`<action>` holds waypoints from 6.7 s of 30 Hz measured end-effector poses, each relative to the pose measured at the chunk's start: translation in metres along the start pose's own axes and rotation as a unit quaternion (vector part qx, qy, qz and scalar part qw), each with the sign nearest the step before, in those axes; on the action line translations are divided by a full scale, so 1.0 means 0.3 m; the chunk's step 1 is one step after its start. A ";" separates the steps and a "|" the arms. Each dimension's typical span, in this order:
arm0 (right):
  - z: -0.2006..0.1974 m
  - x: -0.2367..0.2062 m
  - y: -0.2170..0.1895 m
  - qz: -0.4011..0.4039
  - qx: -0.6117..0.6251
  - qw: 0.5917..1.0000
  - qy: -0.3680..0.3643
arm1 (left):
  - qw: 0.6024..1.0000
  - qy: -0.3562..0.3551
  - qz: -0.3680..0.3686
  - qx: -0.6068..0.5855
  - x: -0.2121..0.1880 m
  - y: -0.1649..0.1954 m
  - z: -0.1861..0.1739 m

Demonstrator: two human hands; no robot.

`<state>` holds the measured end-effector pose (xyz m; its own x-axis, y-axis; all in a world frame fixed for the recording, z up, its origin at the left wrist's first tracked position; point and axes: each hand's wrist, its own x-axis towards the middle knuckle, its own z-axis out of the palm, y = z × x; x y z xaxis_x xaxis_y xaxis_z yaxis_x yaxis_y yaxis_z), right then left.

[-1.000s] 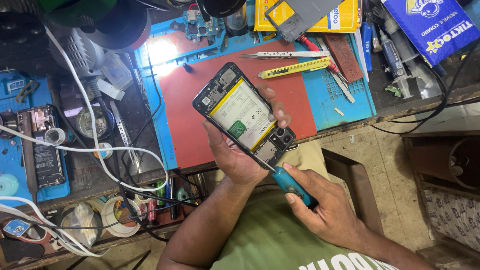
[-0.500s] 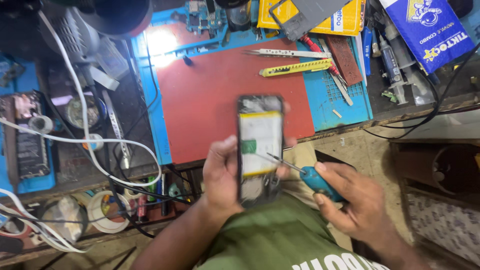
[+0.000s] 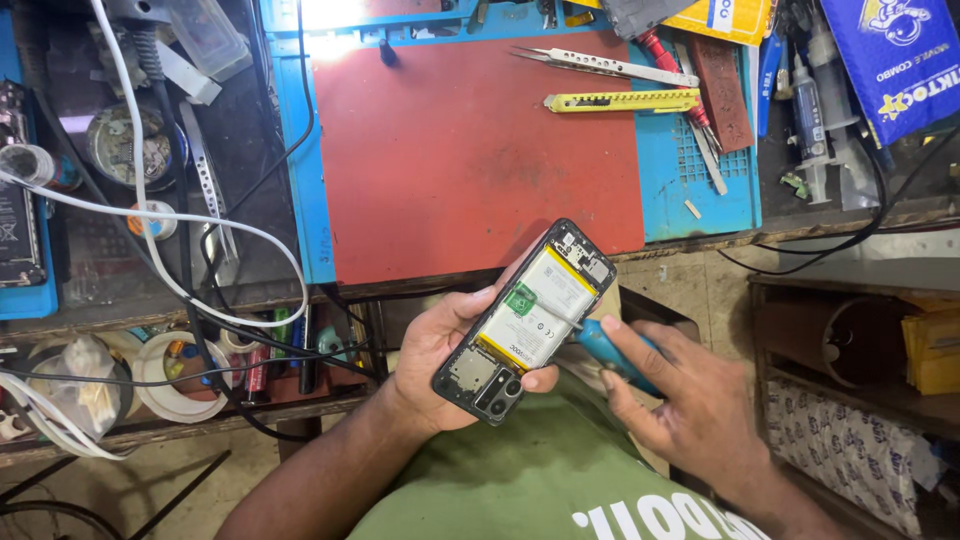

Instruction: The person removes the back cover of a smartphone using a plastic pry tool, then uses a screwdriver to loosen screws around the internal frame. The back cover is set aside, and the person continues to unscrew components inside the phone.

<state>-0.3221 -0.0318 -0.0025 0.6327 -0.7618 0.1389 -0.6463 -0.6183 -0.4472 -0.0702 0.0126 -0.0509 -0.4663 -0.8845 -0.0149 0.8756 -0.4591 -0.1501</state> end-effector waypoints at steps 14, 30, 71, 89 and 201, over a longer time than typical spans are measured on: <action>-0.001 0.013 -0.021 -0.025 -0.008 1.000 0.001 | 1.000 -0.004 -0.004 0.003 0.002 0.011 -0.001; -0.007 0.014 -0.033 -0.034 -0.007 0.999 -0.040 | 1.000 -0.024 0.000 0.005 0.005 0.016 -0.015; 0.100 0.057 -0.114 0.021 0.278 0.959 -0.043 | 0.853 -0.090 0.465 0.220 0.162 0.068 0.066; 0.120 0.037 -0.084 0.018 0.263 0.963 -0.056 | 0.843 -0.071 0.473 0.246 0.157 0.073 0.056; -0.071 -0.188 0.267 0.167 0.216 0.940 0.203 | 0.552 0.072 -0.052 0.829 0.085 -0.163 0.090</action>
<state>-0.4187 -0.0426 -0.0273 0.1537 -0.9647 0.2137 -0.4908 -0.2622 -0.8309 -0.1215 0.0102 -0.0171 -0.4264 -0.8848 -0.1877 -0.3013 -0.0567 0.9519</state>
